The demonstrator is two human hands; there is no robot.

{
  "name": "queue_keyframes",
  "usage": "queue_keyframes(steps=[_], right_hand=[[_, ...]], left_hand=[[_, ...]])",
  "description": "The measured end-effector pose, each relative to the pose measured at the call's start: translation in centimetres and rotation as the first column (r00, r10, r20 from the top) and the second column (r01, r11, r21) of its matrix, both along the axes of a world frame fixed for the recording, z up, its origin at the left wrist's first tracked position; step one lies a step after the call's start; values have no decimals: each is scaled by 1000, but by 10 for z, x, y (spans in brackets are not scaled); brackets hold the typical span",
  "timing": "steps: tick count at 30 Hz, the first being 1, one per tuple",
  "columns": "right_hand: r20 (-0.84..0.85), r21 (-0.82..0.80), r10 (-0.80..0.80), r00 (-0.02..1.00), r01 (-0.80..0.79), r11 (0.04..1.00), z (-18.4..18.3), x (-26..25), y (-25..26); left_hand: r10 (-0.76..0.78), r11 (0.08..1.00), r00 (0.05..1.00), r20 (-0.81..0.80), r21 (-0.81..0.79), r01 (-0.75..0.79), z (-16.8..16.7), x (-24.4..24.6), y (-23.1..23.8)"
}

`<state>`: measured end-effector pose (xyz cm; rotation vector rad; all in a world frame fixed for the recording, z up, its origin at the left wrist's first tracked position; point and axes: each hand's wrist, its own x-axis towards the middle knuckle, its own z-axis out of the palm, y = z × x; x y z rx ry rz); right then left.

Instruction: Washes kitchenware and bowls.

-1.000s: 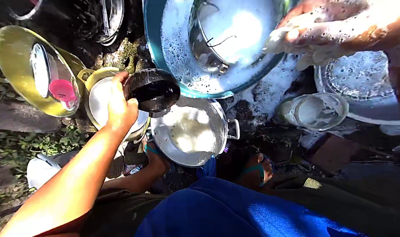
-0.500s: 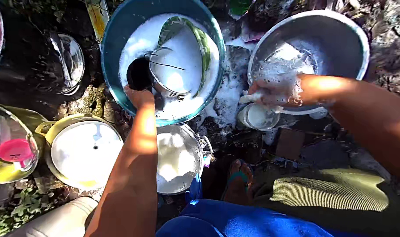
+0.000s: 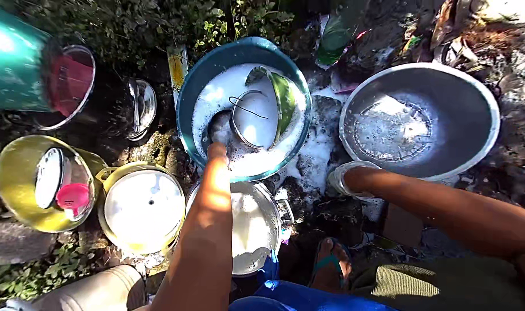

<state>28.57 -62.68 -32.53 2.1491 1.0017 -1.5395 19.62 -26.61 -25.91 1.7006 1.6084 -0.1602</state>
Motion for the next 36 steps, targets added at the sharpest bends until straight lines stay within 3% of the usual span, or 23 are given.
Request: queue_keyframes(steps=[3,6,8,10,12,14,15,17,18,19,21,22,23,25,27,28,29,30,31,32,33,34,36], right_hand=[[-7,-53,4,1000,-4,999,-4,-3,4],[6,15,-8,1000,7,1000,-16,-5,-8],[24,88,-9,1000,7,996,-3,-3,-16],[40,245,13,999,-22,969,21,1,-23],[-4,381,95,995,-86,921,37,11,-24],[-146,526,-16,989,91,846,36,29,-38],[-262,517,-185,947,300,802,41,36,-49],[-468,379,-573,672,739,557,68,43,-69],[-563,306,-671,482,876,373,77,43,-75],[-680,237,-677,282,958,161,76,43,-80],[-881,-15,-464,-97,984,-177,80,43,-70],[-913,-66,-370,-171,958,-280,93,43,-54],[-939,3,-326,-105,950,-313,112,42,-36],[-932,294,-292,215,920,-259,159,41,2],[-891,453,-104,442,852,-264,192,47,42],[-771,614,-34,636,729,-302,203,52,65],[-537,818,-91,839,491,-300,209,58,84],[-235,959,-187,954,196,-205,208,63,96],[65,998,-206,976,-69,-12,204,65,102],[240,953,-149,959,-204,222,200,61,104],[277,898,-105,955,-219,381,194,51,104],[223,884,-108,969,-154,441,186,40,101],[3,908,-152,988,61,415,177,24,100]], left_hand=[[-175,961,985,14,219,168,25,-12,20],[-439,733,898,-40,561,384,54,-28,35],[-544,581,836,-73,686,437,67,-36,44],[-615,448,787,-55,797,405,75,-43,49],[-701,307,713,20,911,277,76,-45,56],[-716,319,681,149,939,130,85,-38,55],[-691,405,671,269,913,51,91,-34,50],[-469,731,646,602,675,-99,108,-22,27],[-242,890,615,750,425,-168,117,-17,13],[-3,960,525,851,149,-236,123,-11,2],[302,947,394,868,-226,-227,132,-4,-18],[359,933,384,851,-321,-160,136,-2,-29],[381,921,398,835,-380,-86,140,0,-43],[342,910,491,801,-412,39,140,3,-73],[265,911,618,740,-402,92,133,10,-104],[203,915,671,713,-382,129,128,13,-116],[120,921,708,695,-344,181,124,15,-127],[55,930,730,681,-302,211,122,17,-136],[26,939,742,670,-270,211,122,21,-141],[24,946,743,669,-257,200,122,25,-141],[21,953,730,683,-235,193,122,29,-139],[-1,958,711,703,-203,203,121,32,-135],[-40,952,662,749,-172,253,116,32,-136]])
